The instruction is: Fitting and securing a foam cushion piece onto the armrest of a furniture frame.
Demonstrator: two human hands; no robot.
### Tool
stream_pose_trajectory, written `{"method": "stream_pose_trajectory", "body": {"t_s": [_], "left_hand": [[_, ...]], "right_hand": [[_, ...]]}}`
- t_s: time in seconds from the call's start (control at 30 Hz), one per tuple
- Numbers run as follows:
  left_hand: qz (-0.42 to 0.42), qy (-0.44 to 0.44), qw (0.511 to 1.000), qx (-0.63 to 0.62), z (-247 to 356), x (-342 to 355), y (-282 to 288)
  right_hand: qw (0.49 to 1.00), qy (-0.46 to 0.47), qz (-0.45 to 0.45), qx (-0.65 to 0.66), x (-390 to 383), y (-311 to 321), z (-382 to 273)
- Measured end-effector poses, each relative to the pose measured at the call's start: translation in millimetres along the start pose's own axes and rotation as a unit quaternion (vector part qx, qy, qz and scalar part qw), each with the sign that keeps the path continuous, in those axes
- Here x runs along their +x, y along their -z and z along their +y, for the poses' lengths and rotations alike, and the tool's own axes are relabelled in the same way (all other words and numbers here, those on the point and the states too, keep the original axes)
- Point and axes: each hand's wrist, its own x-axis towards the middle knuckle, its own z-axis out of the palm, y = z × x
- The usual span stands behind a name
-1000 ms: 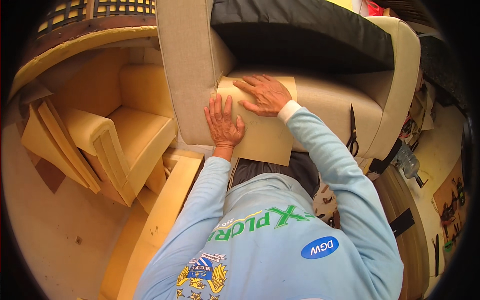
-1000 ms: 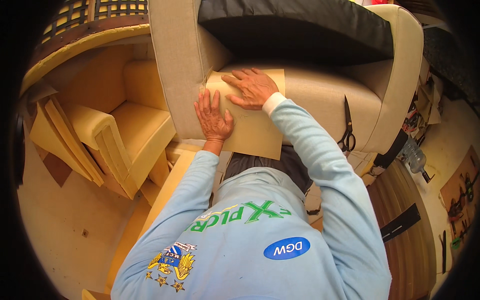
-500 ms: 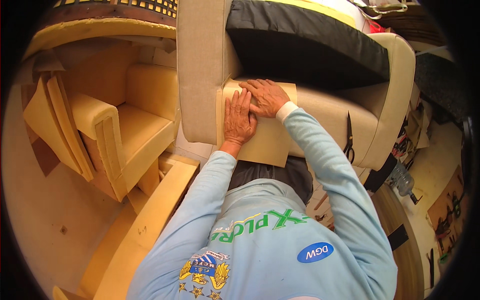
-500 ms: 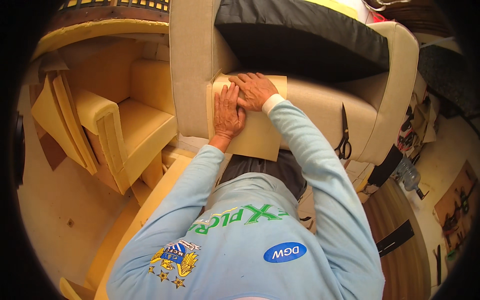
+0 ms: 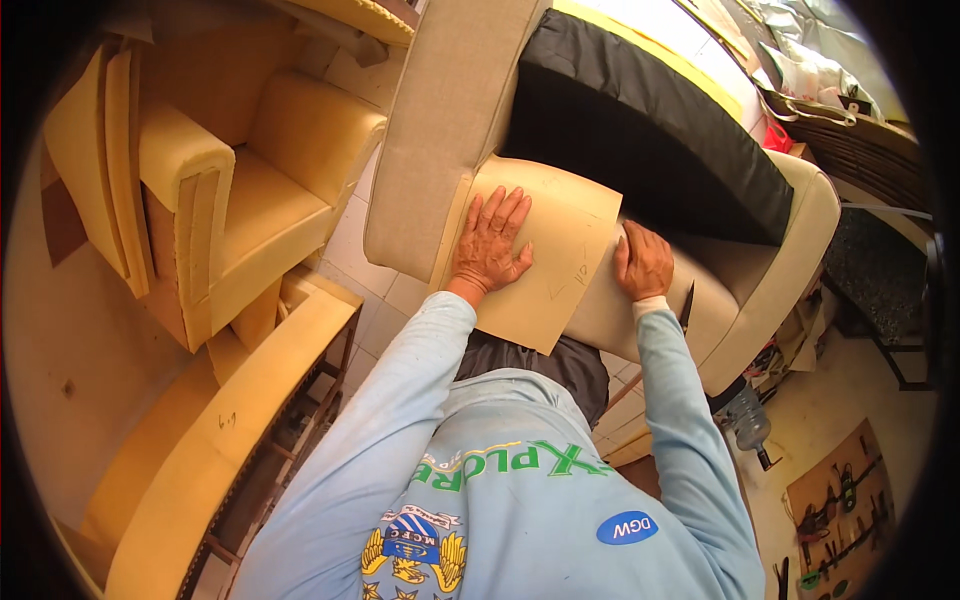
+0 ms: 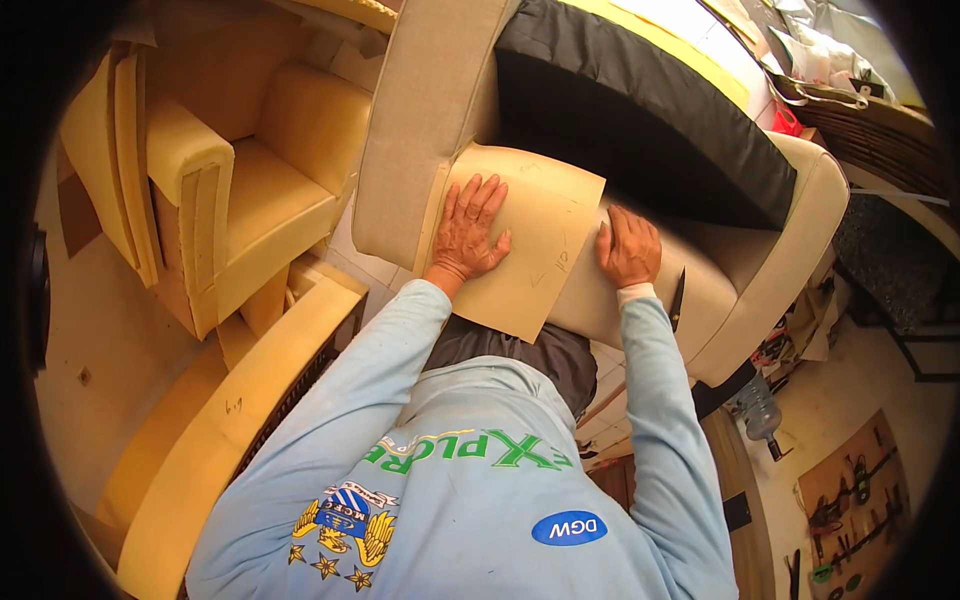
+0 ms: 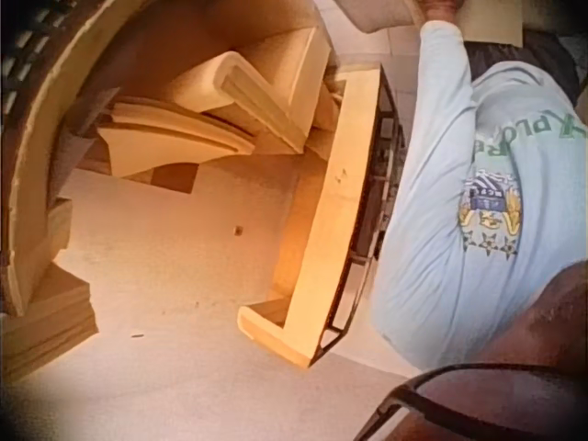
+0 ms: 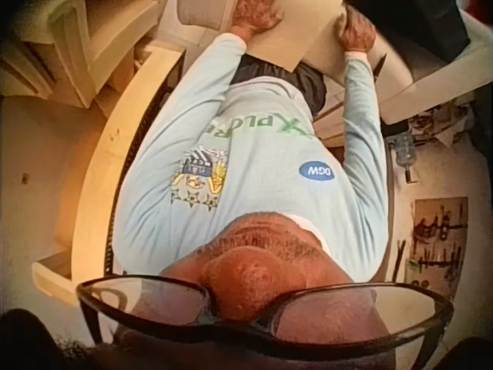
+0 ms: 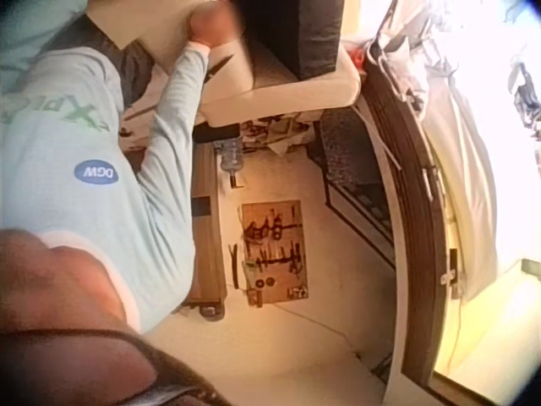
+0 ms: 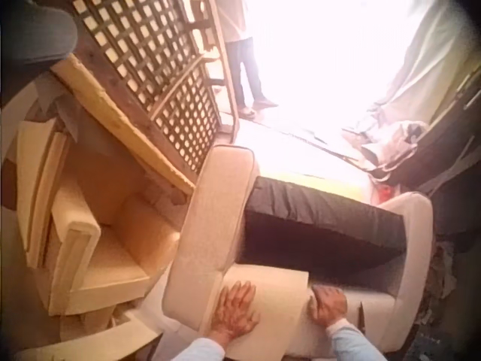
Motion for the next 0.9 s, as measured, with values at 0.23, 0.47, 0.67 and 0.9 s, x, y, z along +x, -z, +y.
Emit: {"method": "stream_pose_trajectory", "body": {"t_s": [0.23,0.47,0.67,0.9], "left_hand": [[-0.009,0.000,1.000,0.001,1.6,2.6,1.9],[-0.031,-0.001,1.000,0.002,2.0,2.2,-0.4],[-0.032,0.000,0.999,0.010,3.8,2.6,-1.2],[-0.022,-0.002,1.000,0.016,4.2,2.5,-2.5]], "right_hand": [[0.997,0.011,0.073,0.022,1.0,-4.8,0.8],[0.997,0.012,0.074,0.023,0.0,-2.4,1.3],[0.996,0.008,0.086,0.017,-0.5,-1.6,1.5],[0.997,0.005,0.081,0.015,-2.0,-1.7,2.3]]}}
